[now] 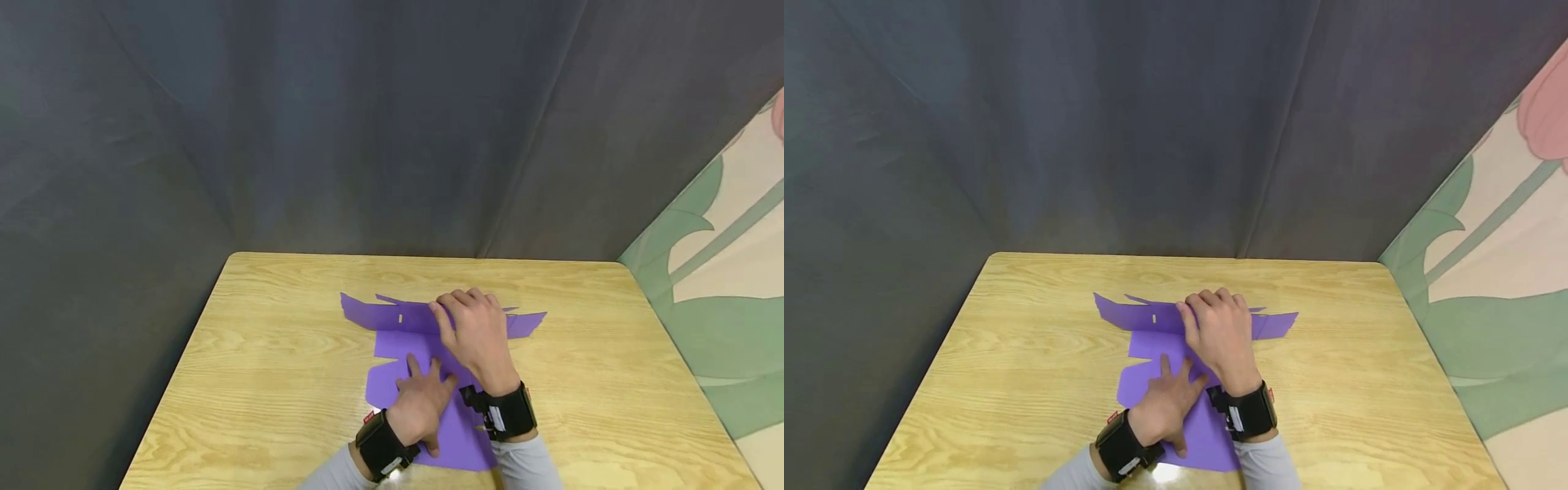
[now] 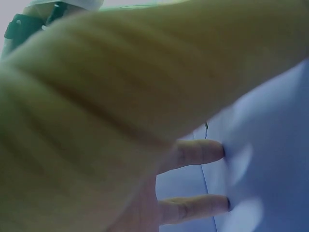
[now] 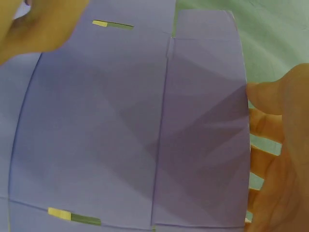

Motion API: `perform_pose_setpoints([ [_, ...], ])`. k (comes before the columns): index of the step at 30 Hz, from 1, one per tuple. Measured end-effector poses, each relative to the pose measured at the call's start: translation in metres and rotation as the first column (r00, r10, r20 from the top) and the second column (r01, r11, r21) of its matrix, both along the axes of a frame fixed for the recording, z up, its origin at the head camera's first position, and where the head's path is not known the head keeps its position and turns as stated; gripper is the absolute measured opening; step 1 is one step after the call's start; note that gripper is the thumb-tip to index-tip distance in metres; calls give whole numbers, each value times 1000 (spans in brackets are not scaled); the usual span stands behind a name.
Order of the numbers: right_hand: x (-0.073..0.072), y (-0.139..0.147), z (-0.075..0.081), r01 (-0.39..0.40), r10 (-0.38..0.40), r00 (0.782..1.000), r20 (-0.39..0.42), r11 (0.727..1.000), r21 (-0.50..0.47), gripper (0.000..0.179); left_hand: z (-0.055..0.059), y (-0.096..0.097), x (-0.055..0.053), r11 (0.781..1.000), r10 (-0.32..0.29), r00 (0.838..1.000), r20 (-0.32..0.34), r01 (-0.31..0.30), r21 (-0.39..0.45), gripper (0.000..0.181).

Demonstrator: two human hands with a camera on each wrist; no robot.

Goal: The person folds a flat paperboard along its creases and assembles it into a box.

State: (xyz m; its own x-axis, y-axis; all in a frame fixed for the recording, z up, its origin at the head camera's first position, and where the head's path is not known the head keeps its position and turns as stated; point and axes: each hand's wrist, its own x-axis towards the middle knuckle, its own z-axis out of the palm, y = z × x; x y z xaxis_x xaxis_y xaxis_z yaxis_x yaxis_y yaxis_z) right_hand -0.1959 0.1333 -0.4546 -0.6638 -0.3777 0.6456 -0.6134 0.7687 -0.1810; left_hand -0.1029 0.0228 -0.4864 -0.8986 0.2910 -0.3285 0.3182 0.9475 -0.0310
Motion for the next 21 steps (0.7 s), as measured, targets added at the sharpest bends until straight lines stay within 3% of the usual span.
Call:
perform_pose_setpoints([
  [5,2,1,5,9,-10,1000,27,999,37,33,1,-1,0,1000,-3,1000,-2,3,24,137],
  [16,6,0,4,32,-34,997,76,999,22,32,5,-1,-1,1000,-1,1000,18,0,29,135],
  [21,9,-2,5,38,-45,987,152,998,51,29,4,-2,0,999,3,1000,6,-3,33,134],
])
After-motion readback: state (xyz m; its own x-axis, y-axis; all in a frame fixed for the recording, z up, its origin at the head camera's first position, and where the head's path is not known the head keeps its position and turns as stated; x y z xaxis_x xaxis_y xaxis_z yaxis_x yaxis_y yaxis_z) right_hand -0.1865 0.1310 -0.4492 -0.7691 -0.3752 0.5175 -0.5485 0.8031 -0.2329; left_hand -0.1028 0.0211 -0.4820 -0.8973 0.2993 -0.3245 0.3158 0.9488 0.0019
